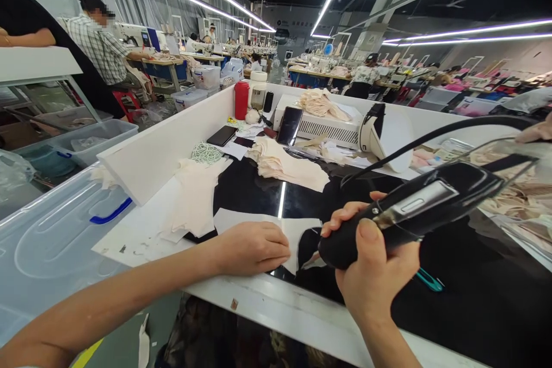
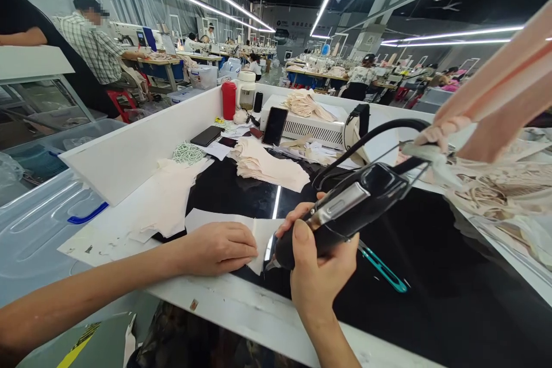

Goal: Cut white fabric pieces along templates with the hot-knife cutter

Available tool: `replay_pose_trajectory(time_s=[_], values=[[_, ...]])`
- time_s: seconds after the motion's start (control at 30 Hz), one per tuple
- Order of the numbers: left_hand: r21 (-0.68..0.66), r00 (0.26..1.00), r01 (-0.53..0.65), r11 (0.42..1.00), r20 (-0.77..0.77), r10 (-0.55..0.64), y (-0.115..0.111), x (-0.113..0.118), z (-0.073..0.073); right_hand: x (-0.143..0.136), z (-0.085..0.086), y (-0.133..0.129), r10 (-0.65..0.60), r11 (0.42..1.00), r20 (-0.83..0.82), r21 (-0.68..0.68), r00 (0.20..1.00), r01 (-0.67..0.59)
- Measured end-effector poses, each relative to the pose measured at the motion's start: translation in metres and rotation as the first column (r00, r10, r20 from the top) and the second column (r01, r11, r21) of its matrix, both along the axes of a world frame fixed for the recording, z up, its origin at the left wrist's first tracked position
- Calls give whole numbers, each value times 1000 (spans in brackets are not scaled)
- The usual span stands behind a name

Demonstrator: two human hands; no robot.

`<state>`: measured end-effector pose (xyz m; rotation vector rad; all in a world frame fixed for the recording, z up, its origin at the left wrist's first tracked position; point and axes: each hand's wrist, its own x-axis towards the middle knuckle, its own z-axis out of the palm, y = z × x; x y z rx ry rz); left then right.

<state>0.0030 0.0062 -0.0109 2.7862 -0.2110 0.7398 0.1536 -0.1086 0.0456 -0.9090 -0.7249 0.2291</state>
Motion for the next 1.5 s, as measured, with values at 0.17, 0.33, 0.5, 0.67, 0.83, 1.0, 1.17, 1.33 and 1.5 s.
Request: replay_pose_trajectory(time_s=[0.17, 0.33, 0.5, 0.67, 0.83, 1.0, 1.17, 1.33, 1.5], values=[[-63, 991, 93, 994, -87, -99, -3, -14, 12, 24, 7, 2, -93, 995, 45, 46, 995, 91], [-58, 988, 107, 993, -105, -113, -5, -22, 25, 42, -1, 2, -135, 990, 75, 46, 988, 132], [10, 998, 47, 999, -49, -46, -6, -4, 28, 45, -8, 2, -107, 994, 117, 14, 987, 106], [146, 996, 74, 987, -60, -65, -9, 24, 21, 49, -9, 4, -122, 992, 125, 39, 985, 118], [223, 994, 93, 970, -76, -78, -8, 43, 13, 51, -13, 5, -139, 990, 123, 42, 983, 135], [228, 993, 53, 972, -111, -28, -5, 47, 6, 51, -16, 5, -145, 989, 126, 42, 981, 141], [214, 989, 31, 976, -150, 2, -3, 45, 3, 52, -16, 6, -135, 991, 124, 40, 983, 131], [193, 988, 31, 981, -154, -1, -3, 44, 3, 52, -13, 6, -146, 988, 99, 59, 984, 141], [191, 989, 29, 981, -146, -1, -3, 43, 4, 51, -13, 6, -129, 991, 101, 41, 986, 125]])
